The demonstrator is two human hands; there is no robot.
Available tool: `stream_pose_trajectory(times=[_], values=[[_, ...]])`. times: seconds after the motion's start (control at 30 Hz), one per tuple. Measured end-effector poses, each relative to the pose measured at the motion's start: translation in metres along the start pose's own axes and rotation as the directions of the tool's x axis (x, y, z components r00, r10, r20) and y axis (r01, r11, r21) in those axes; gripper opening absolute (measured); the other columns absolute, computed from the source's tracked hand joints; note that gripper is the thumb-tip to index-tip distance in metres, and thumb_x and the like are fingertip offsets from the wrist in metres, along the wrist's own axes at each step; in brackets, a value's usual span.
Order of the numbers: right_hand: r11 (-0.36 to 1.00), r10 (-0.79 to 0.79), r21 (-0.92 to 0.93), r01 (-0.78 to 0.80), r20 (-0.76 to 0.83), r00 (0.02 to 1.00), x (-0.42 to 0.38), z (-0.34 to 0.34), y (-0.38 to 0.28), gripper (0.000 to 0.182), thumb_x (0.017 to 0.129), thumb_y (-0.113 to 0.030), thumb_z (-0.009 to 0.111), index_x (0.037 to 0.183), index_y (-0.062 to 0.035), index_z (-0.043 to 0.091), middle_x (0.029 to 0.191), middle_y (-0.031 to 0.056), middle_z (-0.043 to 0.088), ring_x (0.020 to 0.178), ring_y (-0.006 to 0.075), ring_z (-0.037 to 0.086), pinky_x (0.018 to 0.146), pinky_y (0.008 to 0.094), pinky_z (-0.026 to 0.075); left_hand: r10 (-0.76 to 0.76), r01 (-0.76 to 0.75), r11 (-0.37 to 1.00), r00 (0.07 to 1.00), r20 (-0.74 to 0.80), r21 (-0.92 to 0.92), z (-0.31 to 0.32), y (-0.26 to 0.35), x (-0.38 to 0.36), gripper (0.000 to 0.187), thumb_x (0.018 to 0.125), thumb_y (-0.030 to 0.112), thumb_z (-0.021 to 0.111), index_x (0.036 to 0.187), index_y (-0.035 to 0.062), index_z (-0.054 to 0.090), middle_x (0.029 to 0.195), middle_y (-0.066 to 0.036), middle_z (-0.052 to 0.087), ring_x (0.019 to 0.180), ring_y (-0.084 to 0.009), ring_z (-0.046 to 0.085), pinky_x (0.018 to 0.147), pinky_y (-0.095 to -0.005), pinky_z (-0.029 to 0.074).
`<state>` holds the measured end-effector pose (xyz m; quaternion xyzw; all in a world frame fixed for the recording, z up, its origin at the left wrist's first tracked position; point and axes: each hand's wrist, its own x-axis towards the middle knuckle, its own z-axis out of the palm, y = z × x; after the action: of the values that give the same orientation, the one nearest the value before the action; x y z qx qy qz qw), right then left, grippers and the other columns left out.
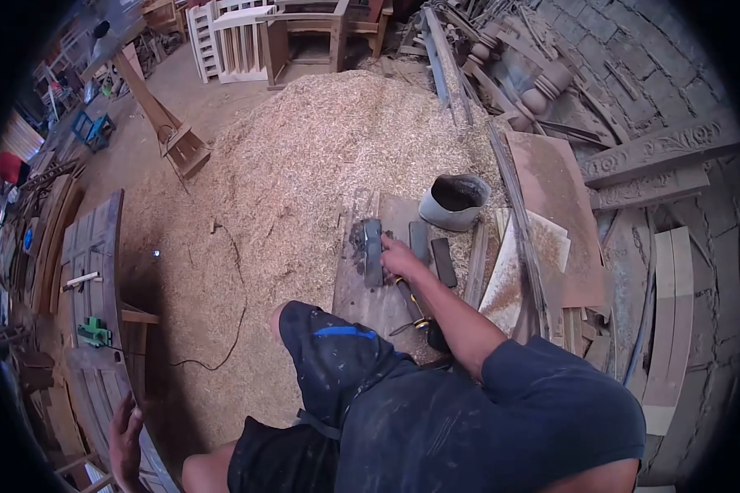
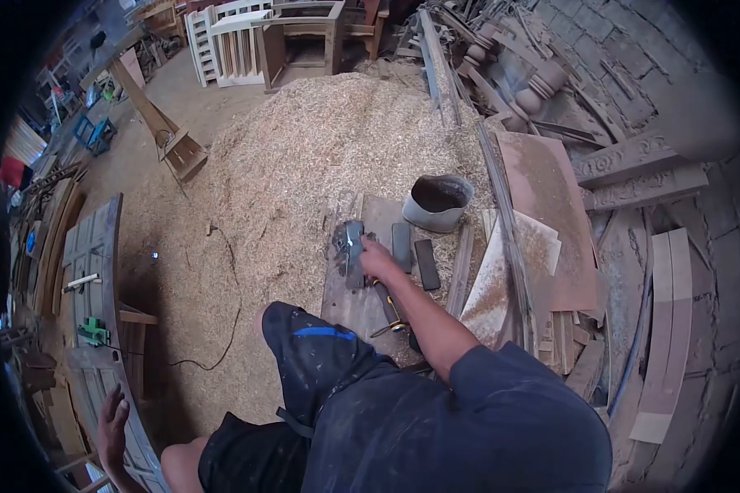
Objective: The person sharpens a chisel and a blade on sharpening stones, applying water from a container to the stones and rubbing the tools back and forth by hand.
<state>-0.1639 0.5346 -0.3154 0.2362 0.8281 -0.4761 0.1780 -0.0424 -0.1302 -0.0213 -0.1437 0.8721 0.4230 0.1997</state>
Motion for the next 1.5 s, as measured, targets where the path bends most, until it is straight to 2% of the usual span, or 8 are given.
stream_pose_trajectory(times=[0.1,0.3,0.5,0.7,0.8,1.0,1.1,1.5], values=[[0.772,-0.537,-0.537,0.34,-0.264,0.801,0.041,0.024,0.042,0.062,0.084,-0.004,0.053,0.145,-0.0003,0.049,0.102,0.0282,0.07,0.083,0.0415,0.072,0.075,0.0504,0.058,-0.054,0.057,0.997,0.997,-0.052,0.055,-0.011,-0.019,-0.009,0.069,0.1,0.044,0.06,0.154,0.0041,0.041,0.15,-0.022,0.05,0.137,-0.0308,0.049,0.11,-0.0415,0.04],[0.761,-0.298,-0.625,0.174,-0.098,0.949,0.052,-0.003,-0.008,0.028,0.081,-0.006,0.058,0.109,-0.0041,0.062,0.102,0.027,0.07,0.1,0.0445,0.068,0.089,0.0517,0.054,-0.156,0.164,0.984,0.983,-0.1,0.076,-0.009,-0.025,-0.025,0.065,0.102,0.044,0.057,0.155,0.0098,0.042,0.149,-0.02,0.052,0.134,-0.0304,0.051,0.105,-0.0407,0.042],[0.852,-0.127,-0.524,-0.001,-0.209,0.97,0.049,0.017,-0.018,0.035,0.085,-0.008,0.059,0.12,-0.0075,0.064,0.102,0.0264,0.071,0.102,0.0437,0.069,0.087,0.0549,0.055,-0.134,0.138,0.989,0.988,-0.081,0.049,-0.014,-0.044,-0.013,0.065,0.102,0.043,0.057,0.155,0.0091,0.042,0.148,-0.02,0.052,0.135,-0.0305,0.05,0.106,-0.0398,0.041],[0.779,-0.137,-0.625,0.037,-0.113,0.984,-0.013,0.04,-0.003,0.036,0.097,-0.014,0.044,0.125,0.0034,0.058,0.104,0.0313,0.069,0.101,0.0482,0.069,0.087,0.0577,0.055,-0.192,0.192,0.98,0.981,0.001,0.048,-0.006,-0.017,-0.002,0.068,0.1,0.04,0.061,0.154,0.0035,0.041,0.153,-0.021,0.048,0.142,-0.0311,0.044,0.112,-0.0398,0.037],[0.8,-0.165,-0.598,0.05,-0.14,0.976,0.057,0.031,0.0,0.042,0.097,-0.015,0.043,0.133,0.0042,0.054,0.109,0.0327,0.068,0.105,0.0475,0.068,0.09,0.0582,0.054,-0.068,0.066,0.997,0.997,0.046,0.043,-0.009,-0.033,0.025,0.067,0.101,0.033,0.063,0.153,-0.0023,0.039,0.152,-0.024,0.047,0.142,-0.0326,0.045,0.117,-0.04,0.034],[0.787,-0.133,-0.616,0.024,-0.132,0.982,-0.008,0.052,0.004,0.05,0.092,-0.007,0.047,0.141,0.0015,0.047,0.101,0.0338,0.069,0.098,0.0487,0.069,0.084,0.0565,0.056,-0.004,-0.006,0.994,0.995,0.096,0.109,0.003,0.0,0.039,0.069,0.1,0.034,0.064,0.153,-0.0025,0.039,0.152,-0.023,0.048,0.139,-0.0342,0.048,0.115,-0.0409,0.038],[0.792,-0.089,-0.61,-0.019,-0.146,0.985,0.013,0.042,-0.008,0.047,0.1,-0.019,0.044,0.141,0.0029,0.047,0.108,0.0289,0.07,0.103,0.0466,0.069,0.089,0.0564,0.055,-0.056,0.028,0.98,0.989,0.136,0.197,0.008,0.005,0.05,0.069,0.099,0.035,0.064,0.152,-0.0024,0.041,0.152,-0.023,0.048,0.139,-0.0343,0.049,0.115,-0.0409,0.038],[0.826,-0.101,-0.564,-0.022,-0.186,0.977,0.045,0.039,-0.009,0.057,0.095,-0.014,0.045,0.148,0.0063,0.038,0.106,0.0348,0.068,0.098,0.0477,0.069,0.088,0.0578,0.055,-0.002,-0.107,0.817,0.982,0.189,0.567,0.02,-0.027,0.125,0.071,0.094,0.039,0.068,0.148,-0.0014,0.047,0.147,-0.024,0.053,0.136,-0.0349,0.052,0.113,-0.0412,0.041]])
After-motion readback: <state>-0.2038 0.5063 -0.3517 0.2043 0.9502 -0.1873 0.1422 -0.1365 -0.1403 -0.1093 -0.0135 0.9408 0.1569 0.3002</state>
